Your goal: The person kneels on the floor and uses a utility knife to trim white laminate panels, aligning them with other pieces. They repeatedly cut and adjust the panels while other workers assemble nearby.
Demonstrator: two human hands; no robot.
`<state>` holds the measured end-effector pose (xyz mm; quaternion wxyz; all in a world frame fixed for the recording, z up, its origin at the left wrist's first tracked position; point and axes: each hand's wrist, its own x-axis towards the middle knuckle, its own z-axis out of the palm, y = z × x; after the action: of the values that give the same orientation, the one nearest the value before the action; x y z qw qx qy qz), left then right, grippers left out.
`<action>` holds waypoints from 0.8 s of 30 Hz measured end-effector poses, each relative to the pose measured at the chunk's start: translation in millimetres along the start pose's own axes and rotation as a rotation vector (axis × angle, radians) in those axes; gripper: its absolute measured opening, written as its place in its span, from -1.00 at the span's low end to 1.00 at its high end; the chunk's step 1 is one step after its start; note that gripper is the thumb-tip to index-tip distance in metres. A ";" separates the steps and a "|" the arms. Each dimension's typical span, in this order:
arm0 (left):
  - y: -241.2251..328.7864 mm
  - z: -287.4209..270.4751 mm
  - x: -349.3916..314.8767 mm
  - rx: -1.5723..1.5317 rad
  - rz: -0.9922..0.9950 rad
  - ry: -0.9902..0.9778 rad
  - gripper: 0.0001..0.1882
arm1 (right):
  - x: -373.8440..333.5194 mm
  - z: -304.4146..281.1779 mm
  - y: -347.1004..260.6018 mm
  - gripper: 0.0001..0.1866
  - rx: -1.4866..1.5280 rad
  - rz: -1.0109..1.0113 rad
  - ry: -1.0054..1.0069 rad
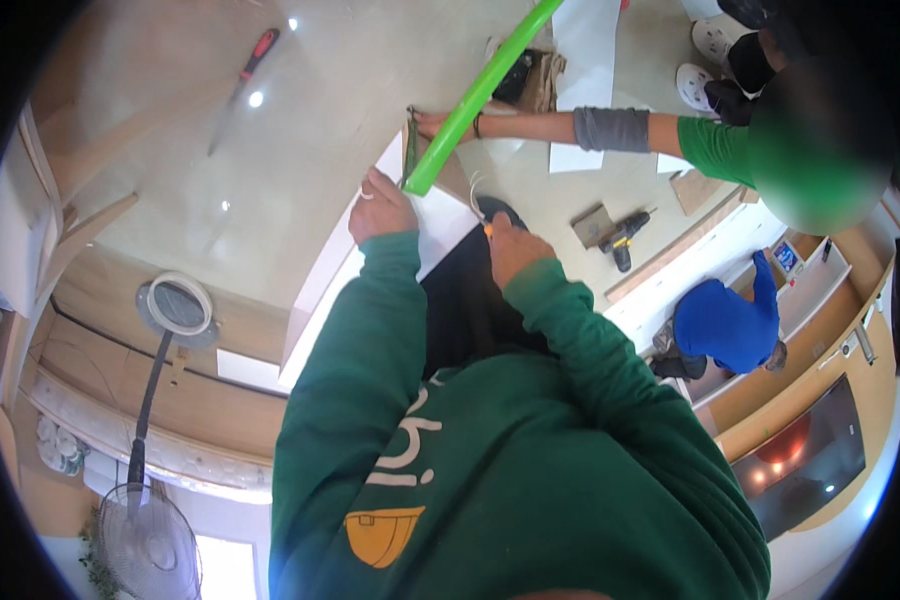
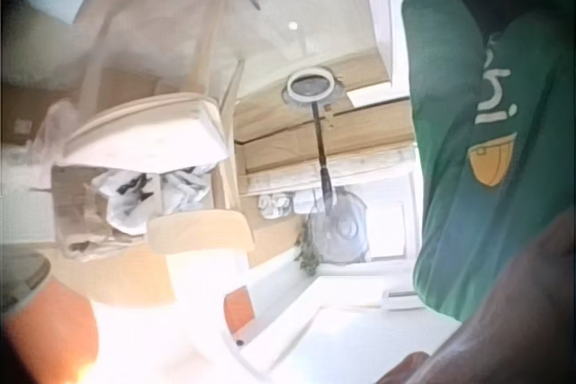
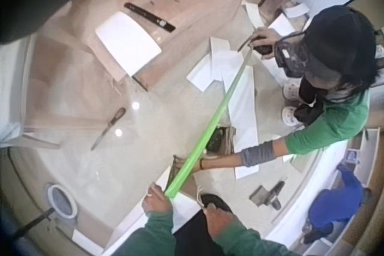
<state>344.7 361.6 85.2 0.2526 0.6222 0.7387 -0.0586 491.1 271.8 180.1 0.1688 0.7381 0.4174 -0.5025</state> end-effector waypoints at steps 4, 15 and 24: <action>0.2 -0.2 3.0 -0.020 -0.071 -0.033 -0.45 | 13.9 0.8 1.1 -0.89 -0.003 -0.061 0.082; 2.5 -1.7 1.9 -0.016 0.004 0.014 -0.49 | 9.3 1.3 6.5 -0.82 0.010 -0.009 0.034; 4.8 -2.3 7.6 -0.003 -0.033 -0.036 -0.49 | 17.9 -1.2 4.0 -0.89 -0.019 -0.048 0.083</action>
<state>347.8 370.4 84.9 0.2658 0.6083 0.7443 -0.0726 497.6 278.2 164.1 0.1461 0.7463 0.4464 -0.4716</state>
